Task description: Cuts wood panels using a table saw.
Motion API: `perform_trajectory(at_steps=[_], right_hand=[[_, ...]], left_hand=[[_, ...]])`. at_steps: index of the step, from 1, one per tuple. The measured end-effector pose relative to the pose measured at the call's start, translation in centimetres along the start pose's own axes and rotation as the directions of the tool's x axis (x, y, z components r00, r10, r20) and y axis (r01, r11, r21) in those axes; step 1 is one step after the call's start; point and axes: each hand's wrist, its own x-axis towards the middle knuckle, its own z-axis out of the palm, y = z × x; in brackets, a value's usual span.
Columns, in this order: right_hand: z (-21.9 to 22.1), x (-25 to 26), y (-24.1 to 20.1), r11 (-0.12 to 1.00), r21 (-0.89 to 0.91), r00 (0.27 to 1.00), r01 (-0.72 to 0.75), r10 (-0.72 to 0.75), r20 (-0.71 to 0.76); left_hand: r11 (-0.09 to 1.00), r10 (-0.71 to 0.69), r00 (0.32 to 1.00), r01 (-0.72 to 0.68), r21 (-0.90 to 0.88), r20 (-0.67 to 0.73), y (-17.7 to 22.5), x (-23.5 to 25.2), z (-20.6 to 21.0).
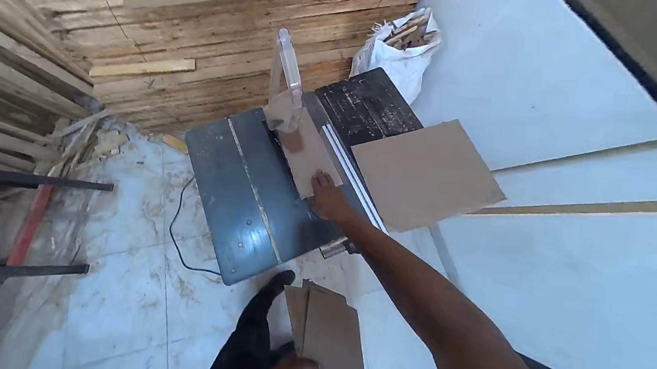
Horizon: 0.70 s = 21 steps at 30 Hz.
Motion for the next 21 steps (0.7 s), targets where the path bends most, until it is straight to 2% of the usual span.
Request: perform_trajectory(at_steps=[2, 6, 8, 10, 12, 15, 17, 19, 21], right_hand=[[0.5, -5.9, 0.4, 1.000, -0.014, 0.999, -0.007, 0.008, 0.043], [4.7, -15.8, 2.9, 1.000, -0.013, 0.997, 0.007, -0.006, 0.076], [5.4, -17.6, 3.6, 0.999, 0.036, 1.000, 0.024, -0.024, -0.016], [4.7, -16.5, 3.4, 0.993, 0.043, 0.978, 0.107, -0.097, -0.182], [2.9, -12.8, 2.2, 0.980, 0.061, 0.949, 0.189, -0.167, -0.266], [2.1, -4.1, 2.4, 0.967, 0.020, 0.921, 0.253, -0.234, -0.310], [3.5, -0.3, 3.3, 0.971, -0.041, 0.929, 0.238, -0.239, -0.283], [5.3, -0.9, 3.4, 0.975, -0.067, 0.941, 0.213, -0.223, -0.254], [6.7, -5.5, 3.9, 0.979, -0.058, 0.956, 0.197, -0.205, -0.210]], left_hand=[[0.998, 0.067, 0.998, -0.067, -0.007, -0.001, -1.5, 4.3, 0.0], [0.971, 0.215, 0.964, -0.228, -0.076, -0.155, 0.2, 10.9, 0.0], [0.942, 0.258, 0.944, -0.293, -0.165, -0.205, 1.5, 13.5, -0.1], [0.914, 0.286, 0.931, -0.336, -0.227, -0.228, 1.7, 15.2, 0.5], [0.905, 0.298, 0.924, -0.354, -0.238, -0.242, 1.0, 15.9, 1.6], [0.906, 0.293, 0.914, -0.359, -0.225, -0.280, 0.3, 16.6, 3.4], [0.919, 0.278, 0.907, -0.346, -0.186, -0.317, 0.1, 17.4, 3.5], [0.935, 0.255, 0.894, -0.325, -0.141, -0.370, 0.1, 17.5, 3.0], [0.931, 0.230, 0.899, -0.316, -0.185, -0.373, -0.6, 17.6, 3.3]])
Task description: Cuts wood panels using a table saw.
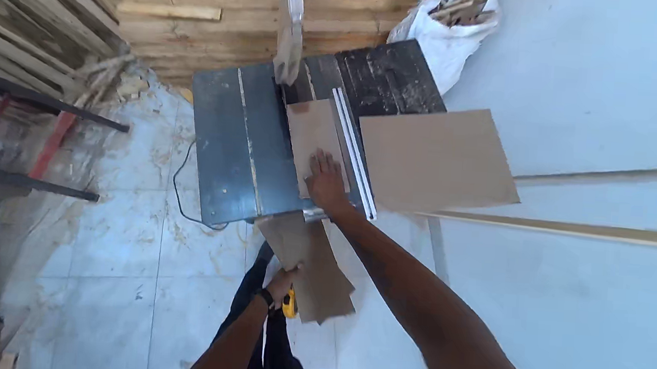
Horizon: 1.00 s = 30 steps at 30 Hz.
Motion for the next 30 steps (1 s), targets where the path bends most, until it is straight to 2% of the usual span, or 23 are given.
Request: perform_trajectory(at_steps=[3, 6, 7, 10, 13, 16, 18, 22, 24, 26, 27, 30], right_hand=[[0.5, -9.0, 0.0, 1.000, -0.011, 0.999, 0.007, -0.008, -0.039], [1.4, -14.3, 0.1, 0.999, 0.019, 0.997, -0.042, 0.041, 0.059], [0.9, -14.6, -0.4, 0.997, 0.025, 0.994, -0.069, 0.066, 0.081], [-2.0, -10.5, -0.5, 0.997, 0.030, 0.997, -0.072, 0.071, 0.021], [-1.7, -7.4, -1.5, 0.999, -0.003, 0.999, 0.045, -0.045, -0.008], [-1.0, -5.1, -1.9, 0.989, -0.010, 0.988, 0.146, -0.146, 0.041], [-2.2, -4.9, -1.5, 0.974, -0.006, 0.971, 0.226, -0.225, 0.087], [-6.2, -5.8, -2.2, 0.937, -0.024, 0.936, 0.349, -0.347, 0.062], [-8.6, -9.0, -4.0, 0.931, 0.038, 0.912, 0.364, -0.365, 0.189], [-10.1, -14.9, -5.9, 0.930, 0.158, 0.847, 0.330, -0.366, 0.385], [-10.1, -18.6, -6.9, 0.928, 0.198, 0.821, 0.315, -0.371, 0.435], [-7.8, -27.7, -9.1, 0.902, 0.331, 0.850, 0.278, -0.391, 0.351]], left_hand=[[0.998, 0.039, 0.999, -0.038, -0.047, 0.024, 1.0, 0.9, -0.2], [0.998, 0.002, 1.000, 0.000, -0.067, 0.022, 2.6, 0.3, 0.8], [0.996, -0.015, 1.000, 0.016, -0.083, 0.019, 2.7, 0.0, 1.1], [0.993, 0.002, 0.999, 0.003, -0.115, 0.045, 4.5, 1.3, 2.2], [0.986, 0.001, 0.998, 0.010, -0.166, 0.065, 4.1, 2.0, 2.5], [0.984, 0.017, 0.997, -0.004, -0.178, 0.072, 4.6, 1.5, 2.3], [0.984, 0.025, 0.996, -0.009, -0.176, 0.087, 4.5, 1.2, 1.9], [0.983, 0.033, 0.993, -0.012, -0.185, 0.111, 4.4, 0.7, 1.3], [0.985, 0.037, 0.992, -0.016, -0.173, 0.121, 4.9, -0.5, 0.9], [0.989, 0.077, 0.988, -0.059, -0.135, 0.133, 5.5, -1.9, 0.1], [0.989, 0.084, 0.988, -0.067, -0.130, 0.128, 5.7, -2.7, -0.3], [0.997, 0.065, 0.985, -0.057, -0.052, 0.160, 5.3, -5.3, -1.7]])
